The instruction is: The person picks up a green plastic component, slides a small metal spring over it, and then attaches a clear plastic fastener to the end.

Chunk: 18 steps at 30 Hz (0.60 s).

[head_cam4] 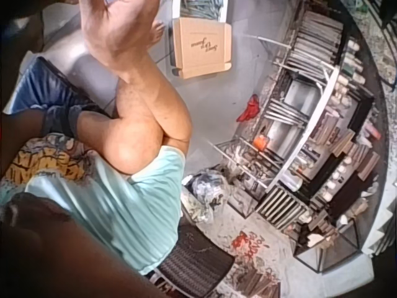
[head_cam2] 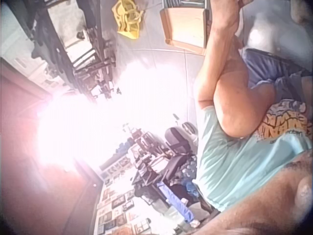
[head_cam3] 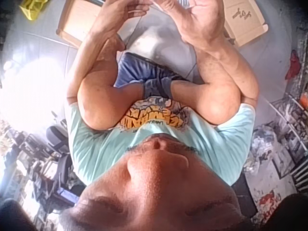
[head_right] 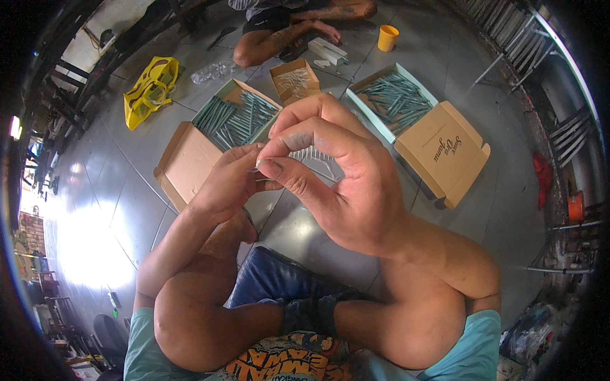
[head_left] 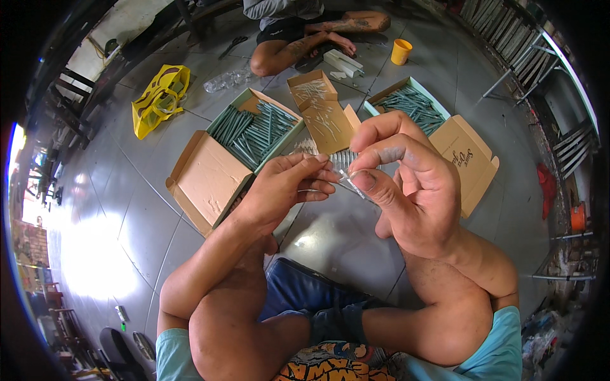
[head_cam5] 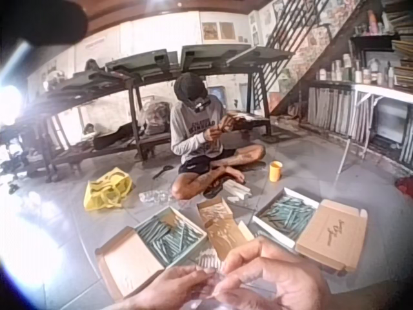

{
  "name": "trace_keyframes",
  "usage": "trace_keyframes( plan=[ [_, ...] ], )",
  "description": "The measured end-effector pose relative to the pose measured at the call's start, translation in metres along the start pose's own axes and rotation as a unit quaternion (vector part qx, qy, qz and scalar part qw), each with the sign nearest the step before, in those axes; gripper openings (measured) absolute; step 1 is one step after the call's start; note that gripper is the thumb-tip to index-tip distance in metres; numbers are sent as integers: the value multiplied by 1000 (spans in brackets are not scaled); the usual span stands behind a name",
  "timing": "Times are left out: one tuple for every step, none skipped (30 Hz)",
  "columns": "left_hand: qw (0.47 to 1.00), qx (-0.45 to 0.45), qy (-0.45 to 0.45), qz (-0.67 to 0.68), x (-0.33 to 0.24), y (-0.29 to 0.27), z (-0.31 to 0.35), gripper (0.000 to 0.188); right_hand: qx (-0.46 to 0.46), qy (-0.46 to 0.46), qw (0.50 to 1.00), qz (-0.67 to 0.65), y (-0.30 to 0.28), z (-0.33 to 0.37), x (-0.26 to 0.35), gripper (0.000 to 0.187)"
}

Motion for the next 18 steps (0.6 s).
trace_keyframes(
  plan=[
    [1000,0,-1,2,0,0,0,30,-4,10,1000,-6,0,0,1,10],
    [1000,0,-1,4,0,-1,0,30,-6,12,1000,-8,1,0,1,10],
    [1000,1,-2,3,0,-1,0,29,-7,15,1000,-10,1,0,2,10],
    [1000,2,-2,2,0,-1,-1,29,-5,11,1000,-8,0,0,1,10],
    [1000,4,-2,1,1,-2,-1,29,-5,11,1000,-9,0,0,1,10],
    [1000,3,-2,-1,1,-2,-1,29,-5,11,1000,-9,0,0,2,10],
    [1000,2,-2,-2,1,-2,-1,29,-6,15,1000,-11,0,-1,3,10],
    [1000,1,-2,-4,1,-3,-1,29,-7,16,1000,-12,1,-1,4,10],
    [1000,0,-2,-7,0,-2,-1,28,-8,16,1000,-13,1,-1,4,10],
    [1000,-1,-2,-10,0,-2,-1,28,-9,14,1000,-13,1,-1,3,10],
    [1000,-2,-1,-13,0,-1,0,28,-11,13,1000,-14,1,-1,3,10],
    [1000,-2,-2,-13,0,-1,0,28,-12,13,1000,-15,1,-1,3,10],
    [1000,-2,-4,-12,0,-1,0,28,-13,16,1000,-18,1,-1,4,10],
    [1000,-2,-5,-12,0,-1,-1,28,-13,16,1000,-18,1,-1,4,10],
    [1000,-2,-5,-13,0,-1,0,29,-13,16,1000,-19,1,-1,4,10],
    [1000,-3,-5,-14,0,-1,0,29,-12,14,1000,-18,1,-1,3,10],
    [1000,-3,-5,-14,0,-2,0,29,-12,13,1000,-18,1,-1,3,10],
    [1000,-2,-4,-13,0,-1,0,29,-12,11,1000,-16,1,-1,3,10]
  ],
)
Point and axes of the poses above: each hand's wrist, its own z-axis away from the middle knuckle, its own y-axis out of the palm, x = y × z, the point moved 3 cm from there along -z, towards the middle knuckle, and after that the axes turned 15 degrees about -y, right-handed, at the moved point
